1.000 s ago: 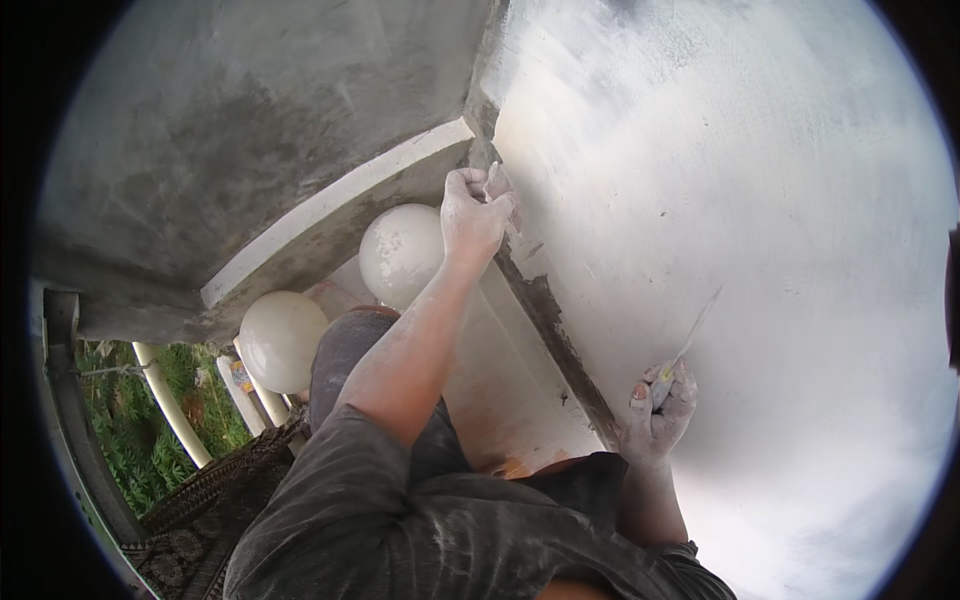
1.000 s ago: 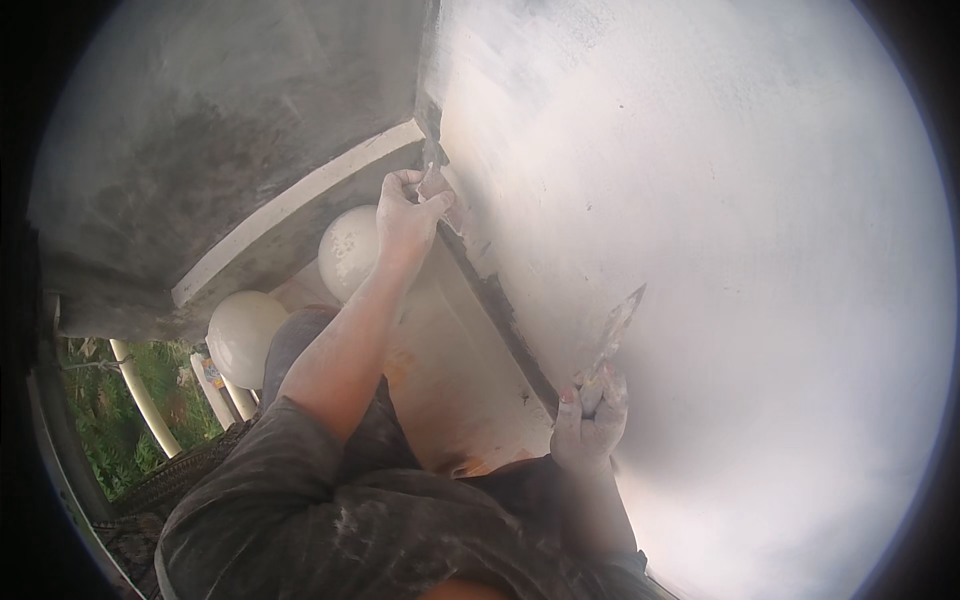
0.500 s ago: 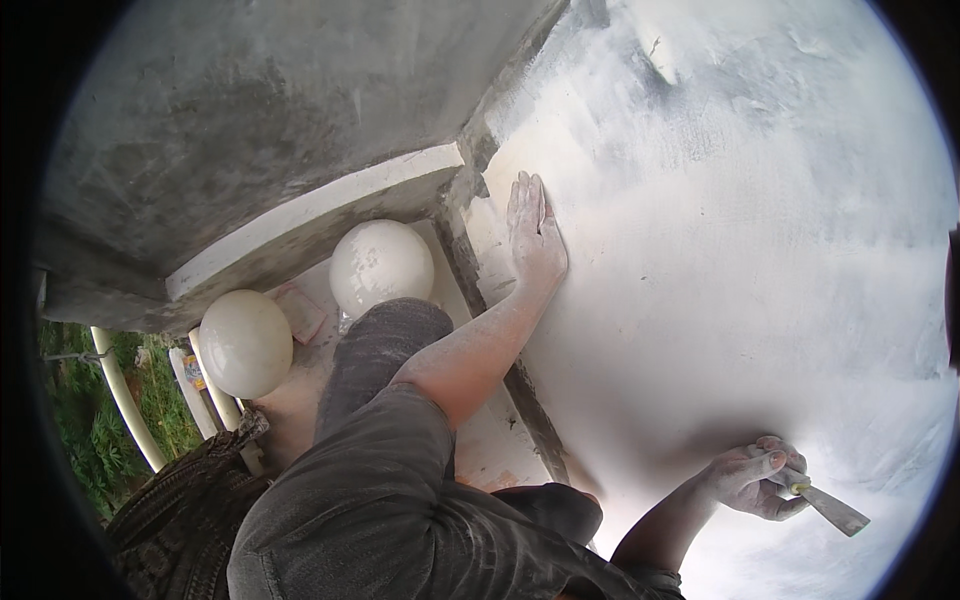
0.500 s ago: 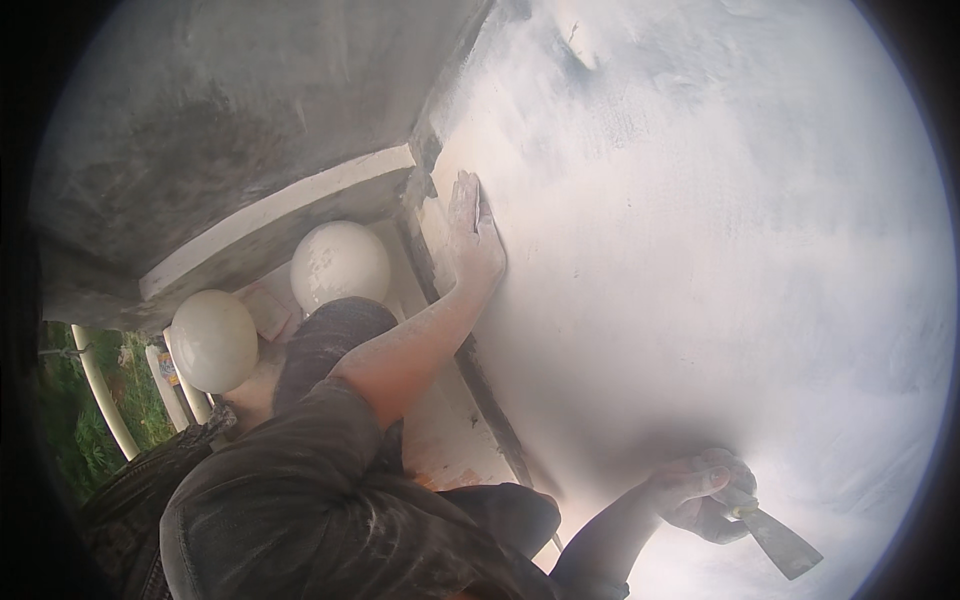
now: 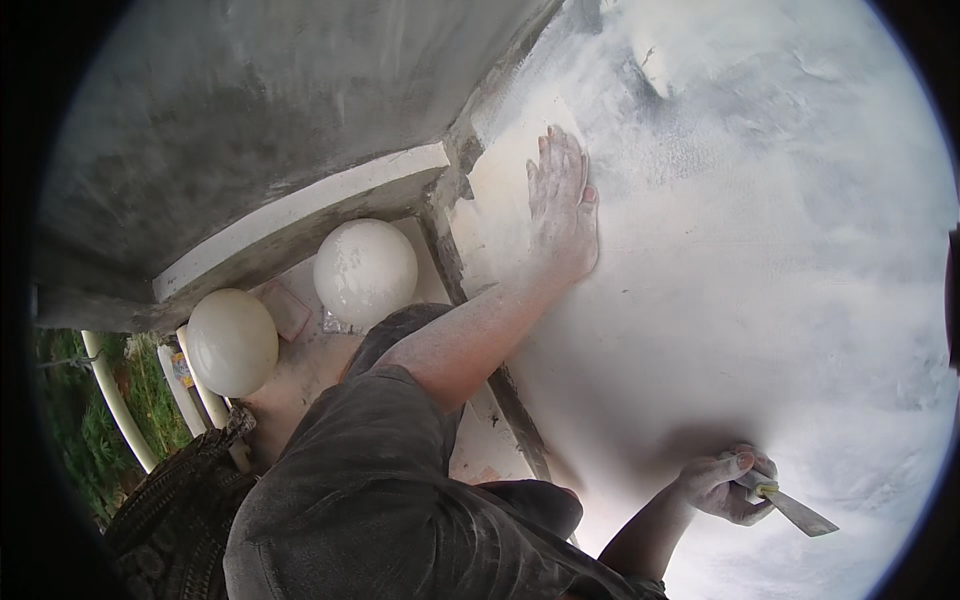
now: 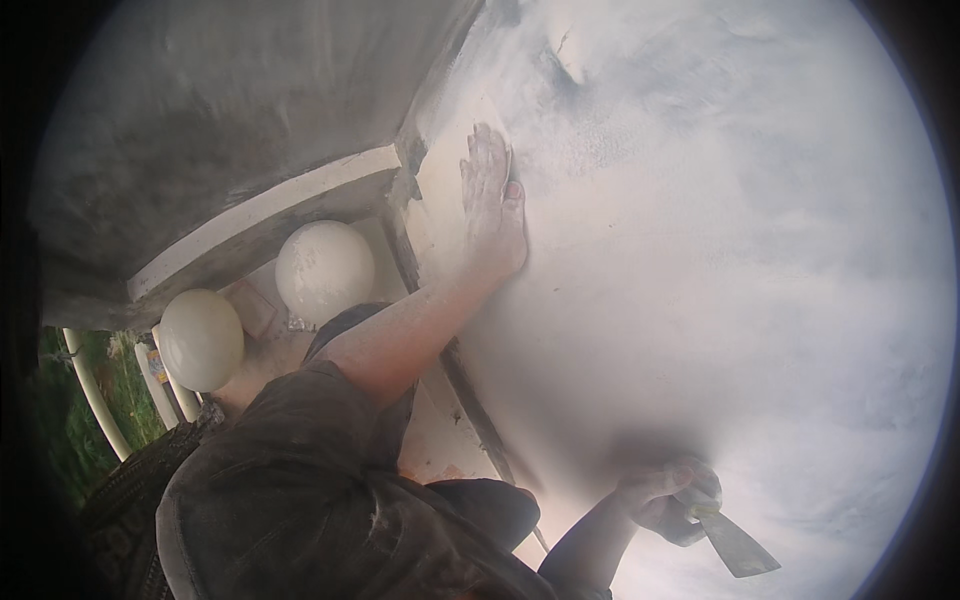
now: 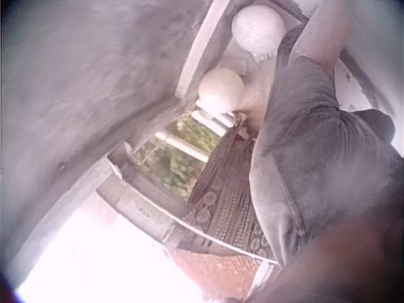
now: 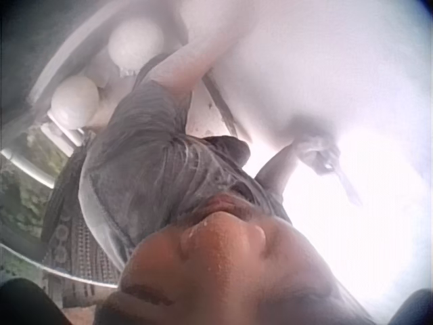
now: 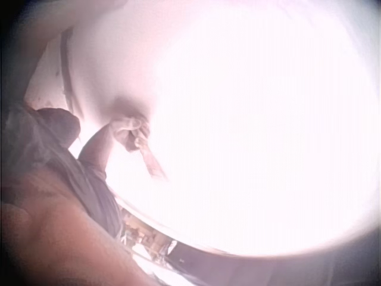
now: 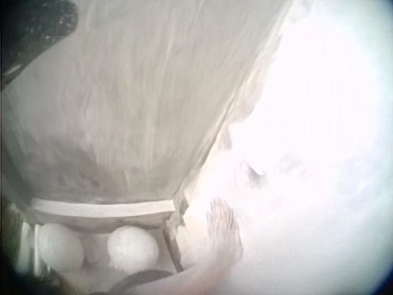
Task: The person applies and smooths white plaster onto a vertical wall using a trowel and hand. They repeatedly spread the material, scrape excess, and refine the surface along the wall edge.
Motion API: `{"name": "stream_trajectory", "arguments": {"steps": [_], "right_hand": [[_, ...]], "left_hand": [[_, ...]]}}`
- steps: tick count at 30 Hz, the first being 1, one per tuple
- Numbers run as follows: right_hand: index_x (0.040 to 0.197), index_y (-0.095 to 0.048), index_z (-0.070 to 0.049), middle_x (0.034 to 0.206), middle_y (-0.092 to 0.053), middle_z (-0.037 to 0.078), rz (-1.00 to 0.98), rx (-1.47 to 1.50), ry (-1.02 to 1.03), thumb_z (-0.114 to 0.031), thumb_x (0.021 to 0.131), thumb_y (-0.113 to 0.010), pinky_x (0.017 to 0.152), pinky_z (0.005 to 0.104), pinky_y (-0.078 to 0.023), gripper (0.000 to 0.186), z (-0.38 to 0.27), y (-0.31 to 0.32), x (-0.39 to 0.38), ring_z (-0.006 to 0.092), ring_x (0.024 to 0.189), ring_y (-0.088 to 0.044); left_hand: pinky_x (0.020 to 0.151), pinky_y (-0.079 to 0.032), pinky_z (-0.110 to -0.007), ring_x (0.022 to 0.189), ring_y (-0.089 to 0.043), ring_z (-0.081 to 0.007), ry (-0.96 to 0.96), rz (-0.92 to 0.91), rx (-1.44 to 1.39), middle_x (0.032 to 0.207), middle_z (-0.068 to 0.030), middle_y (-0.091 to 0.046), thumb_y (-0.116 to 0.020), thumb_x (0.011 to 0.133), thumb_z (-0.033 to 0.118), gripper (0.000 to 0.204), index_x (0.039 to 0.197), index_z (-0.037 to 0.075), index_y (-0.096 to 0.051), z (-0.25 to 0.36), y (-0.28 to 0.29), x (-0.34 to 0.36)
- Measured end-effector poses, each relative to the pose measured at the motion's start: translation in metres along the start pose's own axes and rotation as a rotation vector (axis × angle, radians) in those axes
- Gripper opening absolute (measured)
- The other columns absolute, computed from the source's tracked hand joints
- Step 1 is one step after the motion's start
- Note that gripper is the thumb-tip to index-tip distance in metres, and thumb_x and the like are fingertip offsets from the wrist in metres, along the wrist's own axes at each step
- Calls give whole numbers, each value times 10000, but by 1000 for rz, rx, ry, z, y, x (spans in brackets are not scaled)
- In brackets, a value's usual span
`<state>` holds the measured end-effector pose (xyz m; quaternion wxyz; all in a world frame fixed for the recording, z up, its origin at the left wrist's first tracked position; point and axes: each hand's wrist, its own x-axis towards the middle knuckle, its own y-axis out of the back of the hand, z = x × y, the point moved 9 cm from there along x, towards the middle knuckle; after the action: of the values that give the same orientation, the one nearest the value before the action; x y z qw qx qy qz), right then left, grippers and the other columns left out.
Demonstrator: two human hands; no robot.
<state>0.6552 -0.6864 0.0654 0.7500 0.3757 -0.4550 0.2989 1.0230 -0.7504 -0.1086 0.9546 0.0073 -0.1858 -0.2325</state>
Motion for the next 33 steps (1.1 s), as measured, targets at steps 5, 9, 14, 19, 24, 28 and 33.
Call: {"name": "stream_trajectory", "arguments": {"steps": [5,9,14,19,24,28,33], "right_hand": [[1504,-279,-48,982,-542,150,-13,-6,34,-5,1010,-614,487,249,-360,598,-5,3,3,159,669,-507],[1515,-261,-64,1021,-549,160,-47,-8,72,11,1003,-620,486,251,-364,630,-9,-4,4,168,680,-526],[1520,-242,-63,1059,-554,167,-19,40,105,33,1000,-607,502,254,-385,642,-12,-8,2,181,726,-555],[1519,-253,-88,1078,-562,185,-65,170,6,33,1002,-606,533,263,-396,638,-5,-12,0,193,776,-565],[1515,-259,-98,1079,-565,191,-29,89,93,34,1003,-607,565,279,-417,633,-9,-9,-1,208,790,-568],[1538,-254,-130,1082,-567,191,-97,88,68,39,1002,-605,584,287,-431,662,-1,-14,-7,224,829,-572],[1556,-346,-150,1101,-572,187,-153,228,87,41,995,-610,622,326,-468,648,-1,-14,-11,253,861,-574]], "left_hand": [[1273,-11,-557,1591,8,-407,116,47,-69,1712,-245,-24,-341,1078,157,633,1625,-44,-93,-41,1,-19],[1269,7,-555,1592,40,-403,-247,44,42,1716,-241,9,-294,1097,181,614,1625,-48,-81,-13,3,-4],[1273,1,-544,1592,11,-408,3,139,-251,1712,-254,-21,-274,1118,235,612,1628,-43,-80,-46,8,4],[1267,12,-557,1590,15,-417,-259,-7,58,1706,-271,-11,-268,1099,179,609,1620,-68,-69,-10,5,10],[1271,-10,-556,1588,6,-426,138,211,-182,1716,-235,-38,-309,1102,195,603,1635,-15,-118,-59,22,11],[1275,-8,-535,1591,3,-412,-207,53,-55,1724,-214,-39,-306,1112,209,597,1629,-29,-126,-26,10,23],[1281,-16,-518,1594,-16,-396,52,211,-115,1719,-225,-55,-322,1114,210,582,1628,-17,-170,-70,20,21]]}}
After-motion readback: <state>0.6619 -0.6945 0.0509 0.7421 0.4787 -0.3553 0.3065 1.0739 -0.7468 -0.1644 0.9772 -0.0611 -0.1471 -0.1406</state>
